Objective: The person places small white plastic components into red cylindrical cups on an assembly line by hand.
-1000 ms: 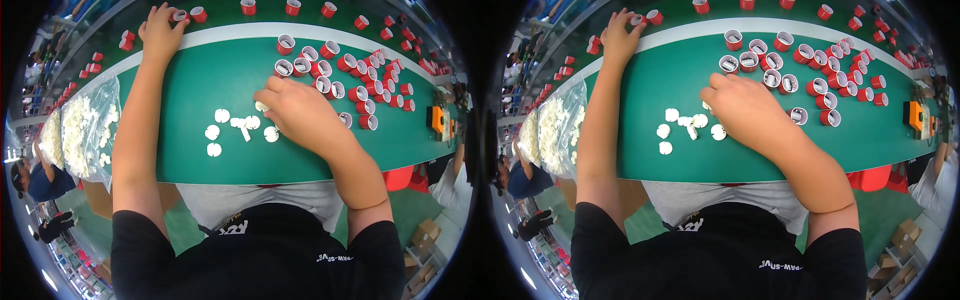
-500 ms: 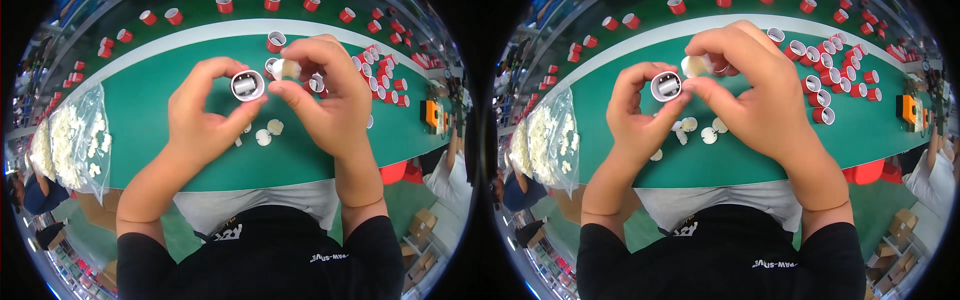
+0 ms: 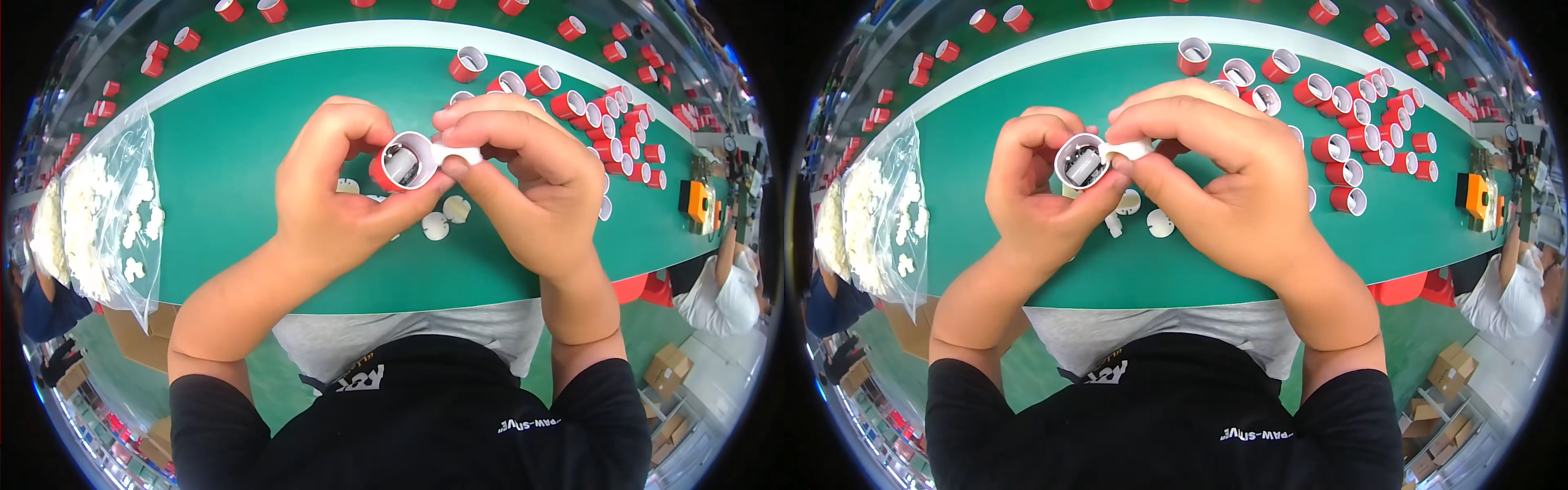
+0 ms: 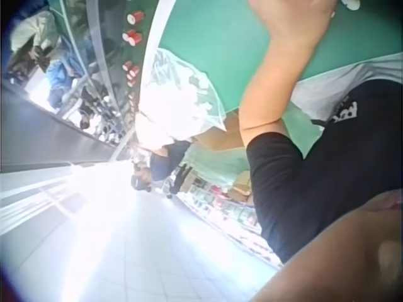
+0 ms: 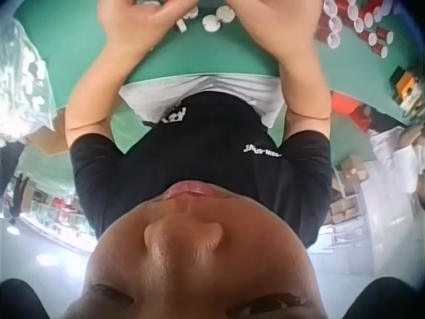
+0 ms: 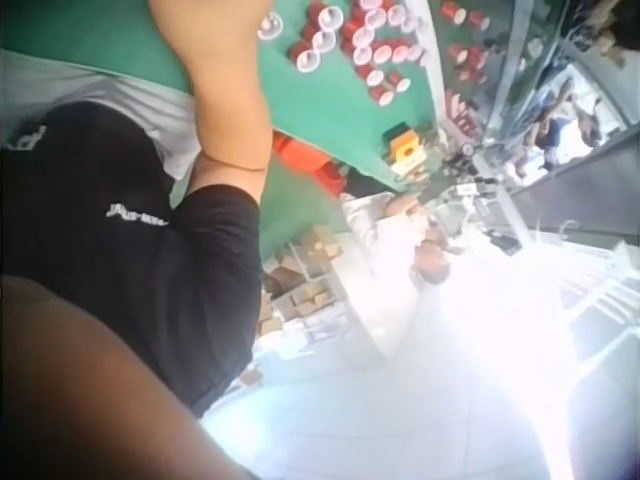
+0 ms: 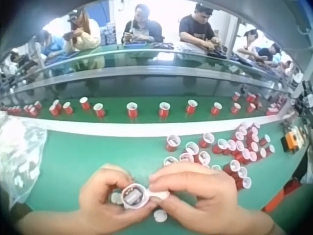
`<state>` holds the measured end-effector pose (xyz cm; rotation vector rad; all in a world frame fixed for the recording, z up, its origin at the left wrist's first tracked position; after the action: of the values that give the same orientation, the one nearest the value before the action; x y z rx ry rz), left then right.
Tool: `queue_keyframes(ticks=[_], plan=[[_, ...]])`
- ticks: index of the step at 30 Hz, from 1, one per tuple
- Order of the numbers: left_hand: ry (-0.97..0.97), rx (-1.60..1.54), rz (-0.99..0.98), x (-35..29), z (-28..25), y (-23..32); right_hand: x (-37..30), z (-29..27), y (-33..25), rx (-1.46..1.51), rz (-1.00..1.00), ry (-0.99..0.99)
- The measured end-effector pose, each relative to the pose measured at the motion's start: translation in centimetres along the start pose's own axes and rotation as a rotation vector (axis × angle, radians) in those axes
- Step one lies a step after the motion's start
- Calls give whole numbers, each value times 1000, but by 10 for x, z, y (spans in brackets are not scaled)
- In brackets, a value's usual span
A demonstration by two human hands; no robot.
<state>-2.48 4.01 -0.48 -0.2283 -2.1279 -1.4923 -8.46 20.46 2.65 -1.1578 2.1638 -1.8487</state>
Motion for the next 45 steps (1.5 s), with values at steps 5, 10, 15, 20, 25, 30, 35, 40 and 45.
queue_keyframes(ticks=[5, 10, 15, 20, 25, 30, 35, 40, 45], plan=[[28, -79, 78, 1, -5, -2, 4, -3, -2, 116, -8, -188], [91, -36, 70, 2, -10, -7, 2, -3, -4, 156, -15, -161], [117, -44, 97, -1, -10, -7, -2, 1, -8, 7, -21, -90], [54, 17, 111, 0, -6, -6, -2, -6, -18, -178, -241, 11], [61, -32, 98, -1, -2, -4, -3, -2, -24, -287, -301, 11], [45, 18, 187, -2, 0, 0, -9, 2, -26, -422, -304, 25], [53, 61, 222, -3, -2, 6, -12, 6, -25, -495, -440, 57], [-122, 156, 175, -4, 2, 8, -10, 6, -25, -523, -426, 25], [-41, 142, 206, 0, 3, 5, -9, 7, -25, -496, -375, 17]])
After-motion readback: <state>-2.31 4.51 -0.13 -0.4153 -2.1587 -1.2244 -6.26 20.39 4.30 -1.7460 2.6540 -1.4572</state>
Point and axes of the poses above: each hand's wrist, its own x-axis towards the middle knuckle, its own z-axis out of the palm, y = z × x, the point moved 5 cm from there along x, towards the middle knuckle, and after that the axes turned 3 degrees about -z, right-handed, at the moved point
